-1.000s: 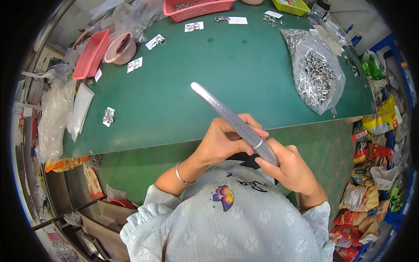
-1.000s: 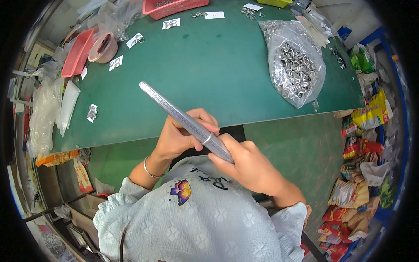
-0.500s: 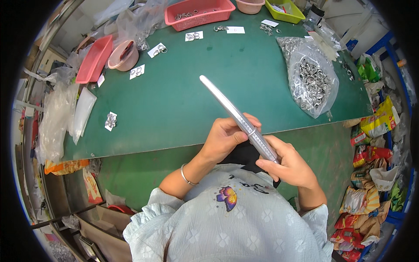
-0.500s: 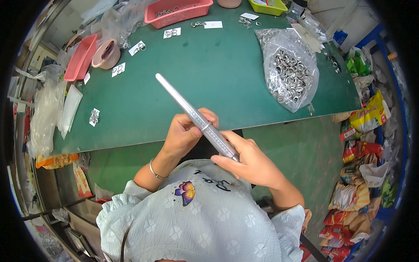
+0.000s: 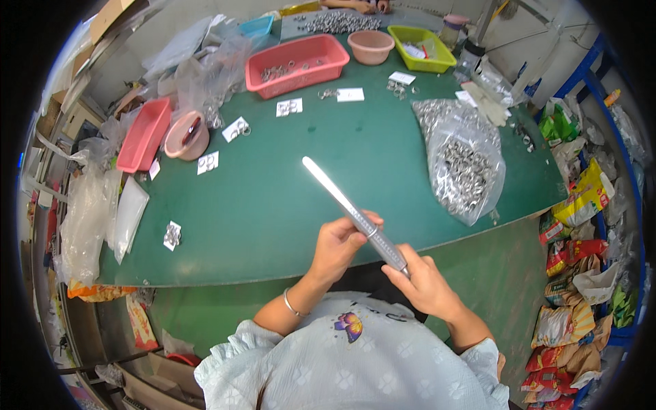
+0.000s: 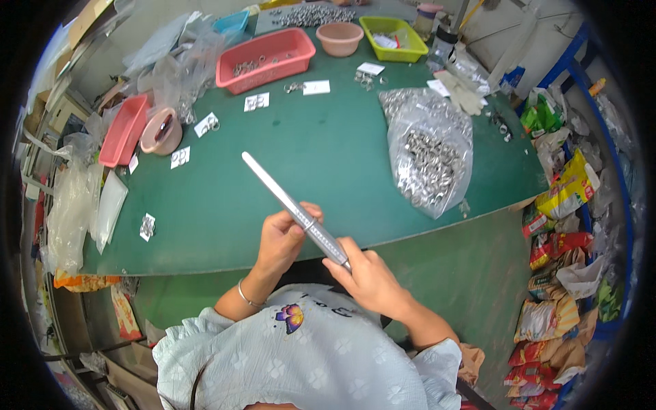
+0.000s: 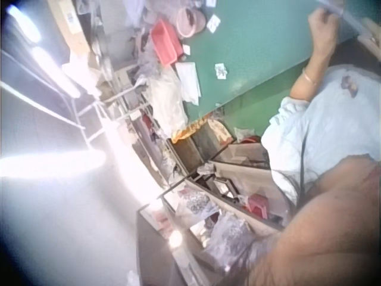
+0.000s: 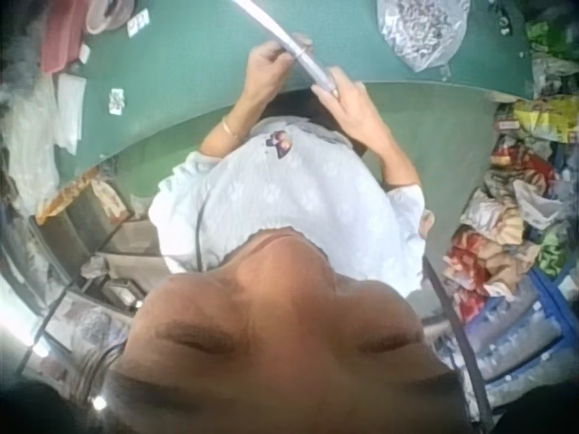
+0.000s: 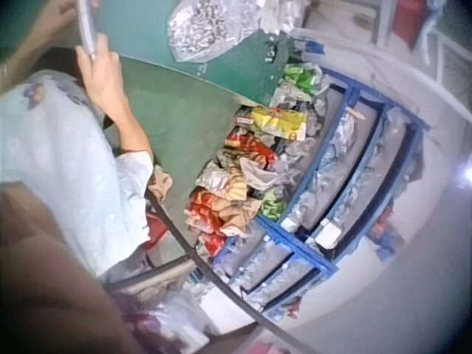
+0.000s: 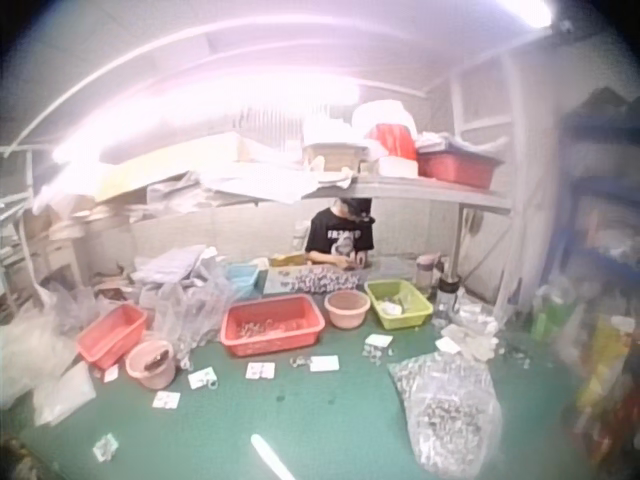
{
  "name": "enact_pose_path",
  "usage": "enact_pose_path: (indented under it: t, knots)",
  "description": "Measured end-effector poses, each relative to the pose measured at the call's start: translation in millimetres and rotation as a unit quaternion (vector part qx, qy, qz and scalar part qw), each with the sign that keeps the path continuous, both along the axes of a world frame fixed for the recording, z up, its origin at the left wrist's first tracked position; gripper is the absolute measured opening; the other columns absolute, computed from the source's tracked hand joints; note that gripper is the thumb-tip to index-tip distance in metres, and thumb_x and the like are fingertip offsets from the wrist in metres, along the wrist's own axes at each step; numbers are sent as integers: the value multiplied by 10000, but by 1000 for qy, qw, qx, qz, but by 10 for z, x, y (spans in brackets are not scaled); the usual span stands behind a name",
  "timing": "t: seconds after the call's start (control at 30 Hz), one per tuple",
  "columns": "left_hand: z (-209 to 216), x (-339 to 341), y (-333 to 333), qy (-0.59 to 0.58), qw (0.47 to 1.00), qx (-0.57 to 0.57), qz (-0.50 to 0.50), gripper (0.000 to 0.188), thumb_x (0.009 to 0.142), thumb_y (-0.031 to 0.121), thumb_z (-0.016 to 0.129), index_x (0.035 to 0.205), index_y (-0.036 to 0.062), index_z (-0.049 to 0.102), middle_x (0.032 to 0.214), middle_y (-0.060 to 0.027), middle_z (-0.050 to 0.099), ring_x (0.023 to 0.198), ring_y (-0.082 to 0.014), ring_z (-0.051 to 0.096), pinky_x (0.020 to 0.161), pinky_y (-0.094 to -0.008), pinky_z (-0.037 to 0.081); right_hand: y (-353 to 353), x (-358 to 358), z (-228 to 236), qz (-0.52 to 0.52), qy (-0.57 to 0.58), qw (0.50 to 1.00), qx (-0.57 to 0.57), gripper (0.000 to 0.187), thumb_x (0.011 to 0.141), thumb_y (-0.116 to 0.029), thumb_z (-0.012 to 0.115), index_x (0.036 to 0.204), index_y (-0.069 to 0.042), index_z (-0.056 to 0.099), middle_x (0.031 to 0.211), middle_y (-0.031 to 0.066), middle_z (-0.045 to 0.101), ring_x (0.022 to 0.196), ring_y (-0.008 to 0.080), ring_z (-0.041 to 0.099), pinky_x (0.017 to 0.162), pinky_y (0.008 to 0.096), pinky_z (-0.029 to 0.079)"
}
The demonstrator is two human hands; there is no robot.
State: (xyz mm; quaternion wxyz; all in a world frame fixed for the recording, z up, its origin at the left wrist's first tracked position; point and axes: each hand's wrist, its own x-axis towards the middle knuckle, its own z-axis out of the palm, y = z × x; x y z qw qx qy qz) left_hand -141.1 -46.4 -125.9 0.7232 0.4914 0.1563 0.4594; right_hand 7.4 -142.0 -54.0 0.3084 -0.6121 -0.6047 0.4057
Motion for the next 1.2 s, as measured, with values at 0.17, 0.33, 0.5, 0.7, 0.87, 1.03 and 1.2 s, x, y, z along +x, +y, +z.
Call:
enact_pose_path:
  t: [0.17,0.33,0.5,0.7,0.87,1.03,1.2]
  knots:
    - [-24,133,73,21,999,-19,30,296,863,159,588,1069,-52,568,1017,-88,579,968,-163,538,873,-308,428,144,84,-175,-22,-70,995,64,261,865,-202,559,997,-6,448,662,220,576,633,428,571,534,474,438]
    - [128,194,348,27,998,-26,-43,291,831,135,621,1051,-49,577,1009,-79,568,935,-159,543,853,-308,439,329,251,-113,-14,33,999,37,204,851,-148,567,957,10,493,559,156,478,463,278,518,457,353,389]
    - [172,234,426,37,993,-96,-49,320,788,156,679,1014,-53,594,957,-58,548,909,-155,536,825,-300,440,434,304,-159,-19,58,998,1,215,859,-176,565,974,-8,495,565,125,496,490,272,520,480,359,392]
    - [232,256,425,-3,992,-117,-44,291,793,117,672,1016,-55,598,946,-55,558,904,-140,536,804,-279,436,496,399,-148,4,110,993,-46,202,866,-179,562,963,-12,502,557,115,497,464,270,486,480,353,402]
    - [321,283,393,23,989,-147,24,286,814,132,654,1027,-48,591,875,-40,571,855,-116,522,747,-255,427,502,378,-123,-12,-10,1000,20,170,853,-155,573,948,-32,504,560,151,513,480,329,504,471,358,417]
    - [346,58,711,-45,993,-78,71,342,833,216,633,1056,-37,571,858,-44,556,780,-107,479,717,-245,400,403,359,-218,-11,-75,995,65,221,830,-181,609,930,-33,479,544,163,503,497,368,533,470,408,407]
    - [323,18,785,-205,947,-245,24,377,854,207,602,1151,-3,502,971,-79,525,865,-140,490,795,-259,393,416,493,-231,39,97,994,-39,210,860,-200,587,913,-27,479,532,56,474,392,158,437,399,292,353]
